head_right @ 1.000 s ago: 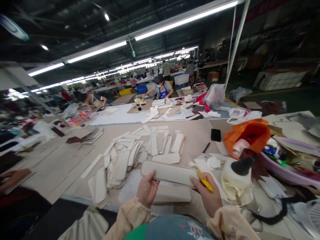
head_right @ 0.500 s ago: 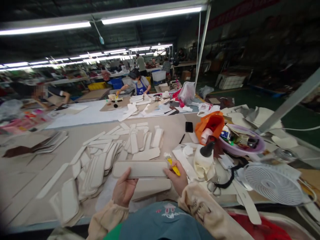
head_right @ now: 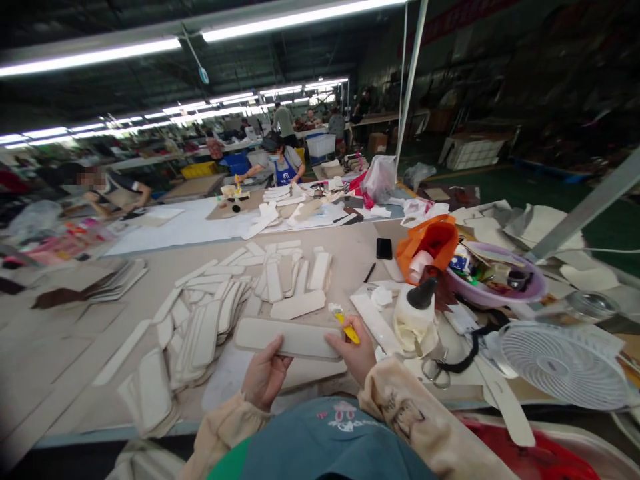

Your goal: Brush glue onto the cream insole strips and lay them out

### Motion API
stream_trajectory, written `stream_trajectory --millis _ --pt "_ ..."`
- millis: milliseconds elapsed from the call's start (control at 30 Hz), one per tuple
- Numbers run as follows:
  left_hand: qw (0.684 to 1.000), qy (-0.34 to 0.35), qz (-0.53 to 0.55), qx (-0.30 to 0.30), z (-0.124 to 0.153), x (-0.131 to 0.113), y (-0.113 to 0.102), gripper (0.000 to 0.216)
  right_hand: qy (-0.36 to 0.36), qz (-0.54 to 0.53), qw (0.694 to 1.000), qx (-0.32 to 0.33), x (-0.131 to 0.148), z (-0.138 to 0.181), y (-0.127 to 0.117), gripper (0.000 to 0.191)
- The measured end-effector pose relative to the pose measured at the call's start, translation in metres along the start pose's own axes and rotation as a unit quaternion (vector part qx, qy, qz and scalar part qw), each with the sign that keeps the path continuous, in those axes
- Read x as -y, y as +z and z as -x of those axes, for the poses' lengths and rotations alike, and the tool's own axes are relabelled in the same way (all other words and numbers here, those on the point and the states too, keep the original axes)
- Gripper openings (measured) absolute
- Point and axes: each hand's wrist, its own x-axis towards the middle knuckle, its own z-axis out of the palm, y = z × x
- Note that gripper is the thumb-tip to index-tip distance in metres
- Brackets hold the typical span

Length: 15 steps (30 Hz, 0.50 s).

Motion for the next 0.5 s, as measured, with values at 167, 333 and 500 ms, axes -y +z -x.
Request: stream_trajectory --millis 167,333,500 --pt "0.999 0.028 0.023 -0.012 0.001 -0.004 -0.007 0.028 0.059 -0.019 0.998 0.000 -0.006 0.002 -0.005 0.050" --pt "0.998 0.055 0.035 -0.004 0.000 -0.008 -0.014 0.041 0.085 -0.012 0.996 0.022 -0.013 -0.001 -0.011 0.051" --pt "0.990 0.117 0.076 -0.030 -0.006 -0.035 -0.024 0.036 0.073 0.031 0.996 0.027 -0.020 -0.003 -0.014 0.050"
